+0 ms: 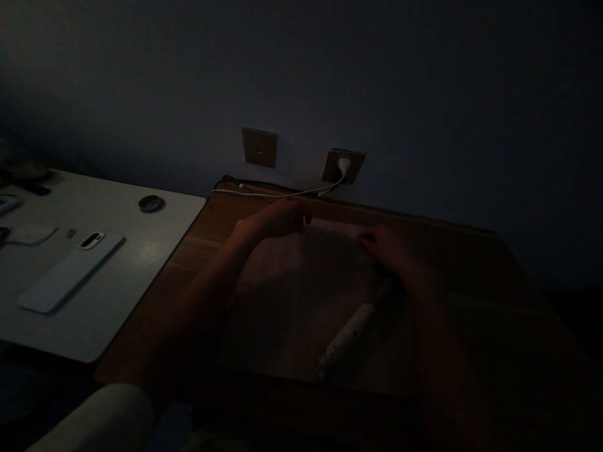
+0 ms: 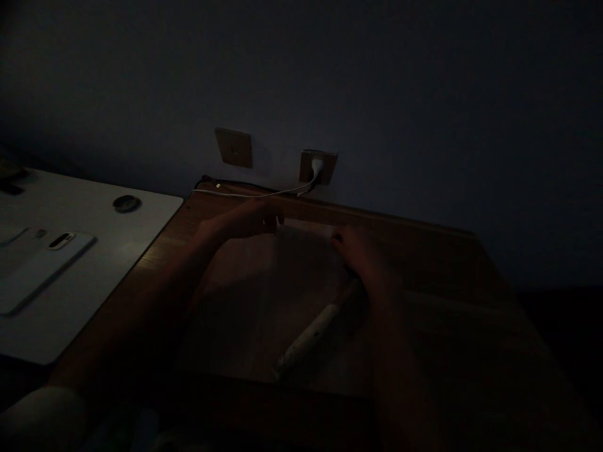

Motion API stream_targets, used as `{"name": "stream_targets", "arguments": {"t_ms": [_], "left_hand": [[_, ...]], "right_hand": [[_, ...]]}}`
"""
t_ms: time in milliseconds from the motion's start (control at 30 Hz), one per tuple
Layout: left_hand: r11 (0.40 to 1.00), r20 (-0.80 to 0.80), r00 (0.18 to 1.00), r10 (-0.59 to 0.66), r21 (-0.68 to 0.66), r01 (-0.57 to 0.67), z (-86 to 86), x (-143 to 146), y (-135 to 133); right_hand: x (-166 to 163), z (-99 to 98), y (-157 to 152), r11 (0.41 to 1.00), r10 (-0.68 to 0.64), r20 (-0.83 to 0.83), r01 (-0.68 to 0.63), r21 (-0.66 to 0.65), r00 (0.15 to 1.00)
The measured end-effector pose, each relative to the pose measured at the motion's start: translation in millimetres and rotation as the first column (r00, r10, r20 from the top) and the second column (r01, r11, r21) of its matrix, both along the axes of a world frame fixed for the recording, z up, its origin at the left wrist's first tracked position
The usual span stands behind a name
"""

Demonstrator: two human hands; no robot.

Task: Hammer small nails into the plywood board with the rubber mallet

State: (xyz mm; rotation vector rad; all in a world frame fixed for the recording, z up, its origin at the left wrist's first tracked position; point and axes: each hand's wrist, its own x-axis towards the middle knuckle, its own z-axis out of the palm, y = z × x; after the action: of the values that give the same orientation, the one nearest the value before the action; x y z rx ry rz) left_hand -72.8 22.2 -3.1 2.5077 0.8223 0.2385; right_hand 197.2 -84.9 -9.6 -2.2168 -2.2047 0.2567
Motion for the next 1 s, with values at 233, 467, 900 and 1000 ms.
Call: {"name": "stream_targets", "arguments": {"t_ms": [233, 467, 900, 1000], "left_hand": [[0.999, -0.045, 0.998, -0.051, -0.009, 0.051, -3.5, 2.3, -0.6], [0.998, -0.130, 0.992, 0.003, 0.058, 0.005, -4.0, 3.3, -2.5], [0.879, 0.336, 0.911, 0.238, -0.473, -0.056, -0.4, 13.5, -5.1], [0.691, 0.410, 0.828, 0.382, -0.722, 0.039, -6.0, 14.2, -4.7]], "right_hand": [[-4.1, -0.2, -1.2, 1.000, 0.010, 0.002, -0.010, 0.026, 1.000], [-3.7, 5.7, -1.8, 0.998, 0.029, -0.106, -0.022, 0.065, 0.994], [-26.5, 4.2, 2.6, 0.998, 0.016, -0.177, -0.005, 0.062, 0.984], [-26.0, 0.7, 2.9, 0.996, 0.019, -0.184, -0.003, 0.087, 0.983]]}}
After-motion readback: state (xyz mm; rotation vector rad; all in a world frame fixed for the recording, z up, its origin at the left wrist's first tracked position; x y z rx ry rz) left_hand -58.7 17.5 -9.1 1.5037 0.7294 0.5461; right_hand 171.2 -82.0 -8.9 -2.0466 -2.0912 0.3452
